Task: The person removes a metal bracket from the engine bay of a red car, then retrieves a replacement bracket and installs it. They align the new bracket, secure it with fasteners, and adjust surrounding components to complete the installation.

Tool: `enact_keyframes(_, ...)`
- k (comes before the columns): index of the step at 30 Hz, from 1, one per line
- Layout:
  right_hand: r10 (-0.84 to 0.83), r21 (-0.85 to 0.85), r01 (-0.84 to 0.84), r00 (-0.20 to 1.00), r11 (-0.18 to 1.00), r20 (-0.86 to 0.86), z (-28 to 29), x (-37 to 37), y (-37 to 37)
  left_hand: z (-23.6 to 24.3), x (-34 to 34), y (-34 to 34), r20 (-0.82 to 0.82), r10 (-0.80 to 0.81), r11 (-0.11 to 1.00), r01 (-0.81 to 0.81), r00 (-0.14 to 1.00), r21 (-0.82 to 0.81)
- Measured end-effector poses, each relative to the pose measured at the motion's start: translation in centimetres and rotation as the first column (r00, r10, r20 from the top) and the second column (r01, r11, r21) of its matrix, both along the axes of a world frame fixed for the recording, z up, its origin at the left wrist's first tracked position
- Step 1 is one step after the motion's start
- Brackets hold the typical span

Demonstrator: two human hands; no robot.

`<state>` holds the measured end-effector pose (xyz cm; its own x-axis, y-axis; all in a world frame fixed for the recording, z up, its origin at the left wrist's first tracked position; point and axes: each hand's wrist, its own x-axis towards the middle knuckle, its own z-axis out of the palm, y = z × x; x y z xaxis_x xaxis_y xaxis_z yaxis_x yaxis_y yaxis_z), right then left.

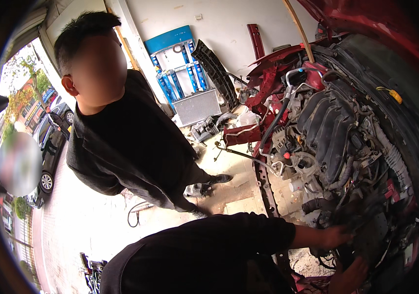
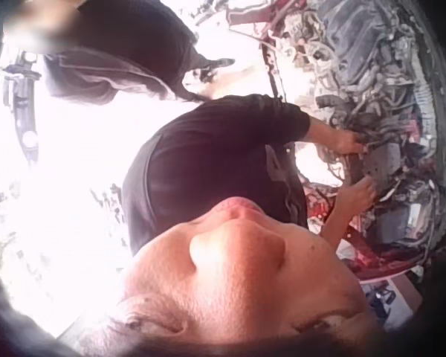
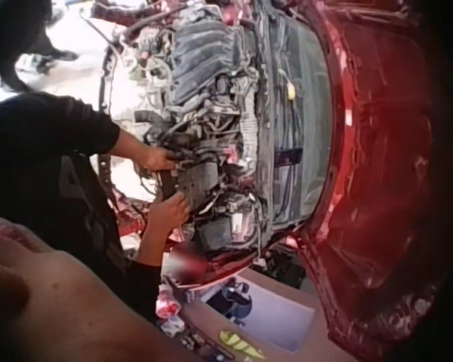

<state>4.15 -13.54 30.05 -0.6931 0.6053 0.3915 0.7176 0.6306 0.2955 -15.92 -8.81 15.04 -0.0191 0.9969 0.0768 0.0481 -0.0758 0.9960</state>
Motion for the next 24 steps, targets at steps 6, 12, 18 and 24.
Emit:
enact_keyframes(6,-0.155,-0.258,0.137,0.987,0.956,-0.048,-1.7,0.2,-0.5,-0.8,-0.5,0.1,-0.130,0.001,0.998,-0.009,0.992,-0.058)
enact_keyframes(12,-0.168,-0.224,0.157,0.985,0.962,-0.029,-1.0,-0.4,-0.9,1.2,-3.9,0.3,-0.426,-0.081,0.979,0.151,0.901,0.134)
enact_keyframes(18,-0.101,-0.163,0.077,0.984,0.984,-0.149,-1.1,-0.8,-0.4,2.8,-2.9,-0.5,0.259,0.002,0.948,0.080,0.966,-0.308)
enact_keyframes(24,-0.101,-0.157,0.071,0.976,0.985,-0.191,-1.5,-0.5,0.1,3.5,-2.8,1.5,0.427,-0.053,0.907,0.222,0.903,-0.357)
